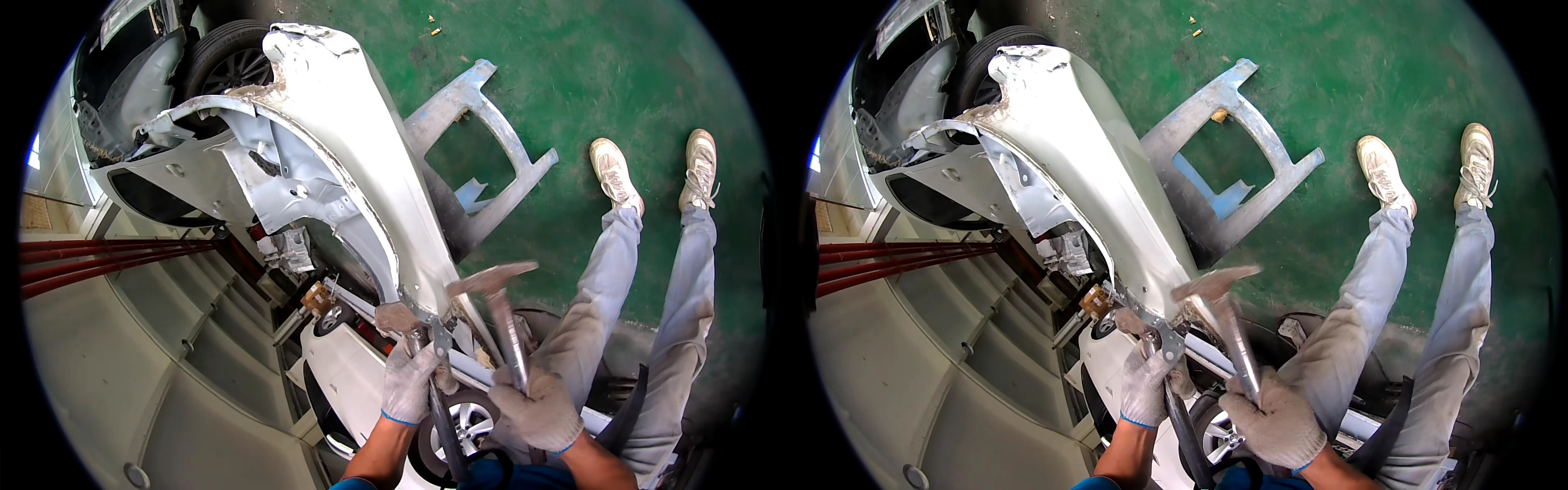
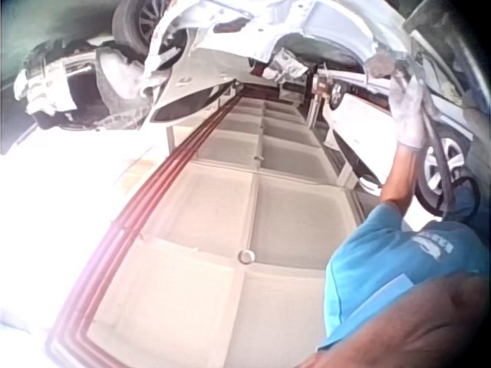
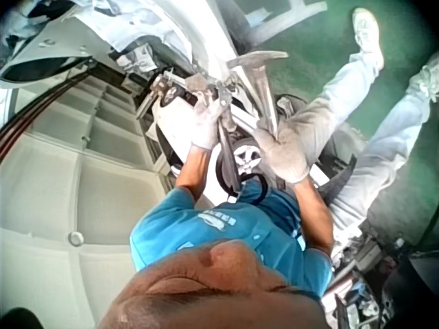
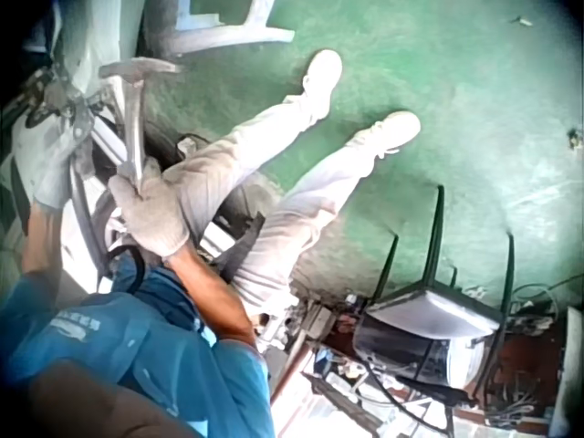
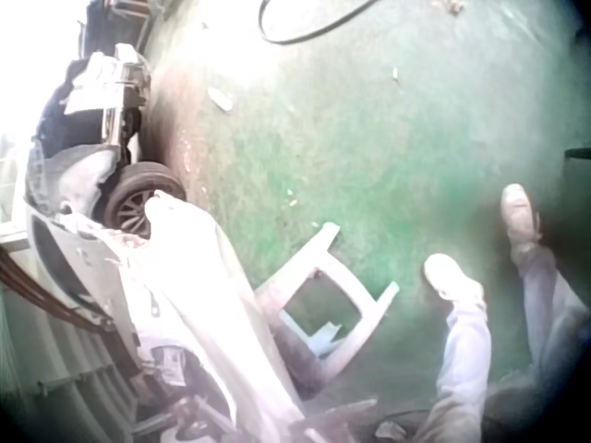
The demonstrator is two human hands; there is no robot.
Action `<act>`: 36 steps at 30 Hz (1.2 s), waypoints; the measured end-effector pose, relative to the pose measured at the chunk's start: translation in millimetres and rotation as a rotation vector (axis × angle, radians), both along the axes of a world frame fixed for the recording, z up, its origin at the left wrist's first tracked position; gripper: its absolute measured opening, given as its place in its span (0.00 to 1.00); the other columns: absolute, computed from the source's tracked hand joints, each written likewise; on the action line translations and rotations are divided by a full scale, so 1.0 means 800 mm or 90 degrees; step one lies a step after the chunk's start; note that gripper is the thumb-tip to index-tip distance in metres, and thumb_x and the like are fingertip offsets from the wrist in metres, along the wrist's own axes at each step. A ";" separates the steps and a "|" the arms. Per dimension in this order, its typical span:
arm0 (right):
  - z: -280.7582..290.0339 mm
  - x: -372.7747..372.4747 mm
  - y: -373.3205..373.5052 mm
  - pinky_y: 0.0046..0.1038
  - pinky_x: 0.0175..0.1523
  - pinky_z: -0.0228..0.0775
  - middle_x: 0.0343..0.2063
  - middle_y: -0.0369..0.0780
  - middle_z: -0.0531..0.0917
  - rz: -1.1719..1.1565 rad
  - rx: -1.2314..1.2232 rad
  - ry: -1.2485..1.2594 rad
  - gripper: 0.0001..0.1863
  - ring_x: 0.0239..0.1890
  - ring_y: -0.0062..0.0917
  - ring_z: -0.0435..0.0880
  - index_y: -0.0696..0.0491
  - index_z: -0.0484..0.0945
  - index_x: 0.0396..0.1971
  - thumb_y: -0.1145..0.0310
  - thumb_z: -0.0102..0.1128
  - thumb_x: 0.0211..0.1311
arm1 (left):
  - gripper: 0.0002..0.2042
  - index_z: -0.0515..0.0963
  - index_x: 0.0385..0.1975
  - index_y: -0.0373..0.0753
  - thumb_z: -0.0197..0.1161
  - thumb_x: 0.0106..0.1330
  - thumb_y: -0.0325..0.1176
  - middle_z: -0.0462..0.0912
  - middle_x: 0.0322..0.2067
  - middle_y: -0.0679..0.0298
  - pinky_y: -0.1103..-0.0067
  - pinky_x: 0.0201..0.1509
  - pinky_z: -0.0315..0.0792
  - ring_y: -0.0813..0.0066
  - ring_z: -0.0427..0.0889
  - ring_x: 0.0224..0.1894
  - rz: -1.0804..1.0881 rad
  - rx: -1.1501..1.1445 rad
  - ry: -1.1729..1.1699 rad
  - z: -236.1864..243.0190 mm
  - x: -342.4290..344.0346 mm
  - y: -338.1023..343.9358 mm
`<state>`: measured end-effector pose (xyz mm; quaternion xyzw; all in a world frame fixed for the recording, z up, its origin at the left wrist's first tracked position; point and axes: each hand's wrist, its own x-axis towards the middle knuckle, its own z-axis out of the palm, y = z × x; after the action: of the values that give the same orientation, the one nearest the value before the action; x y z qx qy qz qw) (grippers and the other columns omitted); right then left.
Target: The person uses a hammer and dolly to straighten and shape a detached car bumper and a hood panel. They repeatedly tap along edges and flat surfaces to remove dents and refine contours.
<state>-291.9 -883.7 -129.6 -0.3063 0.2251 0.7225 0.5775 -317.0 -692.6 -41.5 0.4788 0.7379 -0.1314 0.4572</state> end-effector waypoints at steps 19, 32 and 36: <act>0.010 -0.002 -0.035 0.26 0.39 0.75 0.28 0.37 0.82 0.046 -0.098 0.169 0.09 0.32 0.19 0.83 0.57 0.81 0.37 0.66 0.67 0.66 | 0.12 0.73 0.41 0.36 0.67 0.70 0.35 0.74 0.21 0.64 0.77 0.20 0.70 0.75 0.72 0.16 -0.044 0.004 0.057 0.009 -0.019 -0.004; 0.017 -0.003 -0.036 0.28 0.36 0.77 0.25 0.37 0.81 0.082 -0.077 0.049 0.10 0.29 0.21 0.82 0.55 0.82 0.39 0.64 0.67 0.66 | 0.12 0.73 0.32 0.36 0.67 0.69 0.36 0.73 0.17 0.65 0.78 0.19 0.68 0.76 0.71 0.15 -0.062 -0.043 0.063 0.010 -0.017 -0.010; 0.019 0.030 -0.047 0.21 0.19 0.70 0.22 0.35 0.78 0.054 -0.181 0.083 0.10 0.18 0.15 0.74 0.54 0.78 0.42 0.66 0.66 0.67 | 0.12 0.73 0.34 0.37 0.67 0.69 0.37 0.72 0.18 0.67 0.79 0.21 0.69 0.77 0.70 0.16 -0.020 -0.073 0.032 0.011 -0.025 -0.009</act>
<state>-268.2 -921.7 -114.3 -0.3468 0.3490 0.7252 0.4817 -337.1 -700.2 -32.6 0.4599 0.7329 -0.1924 0.4630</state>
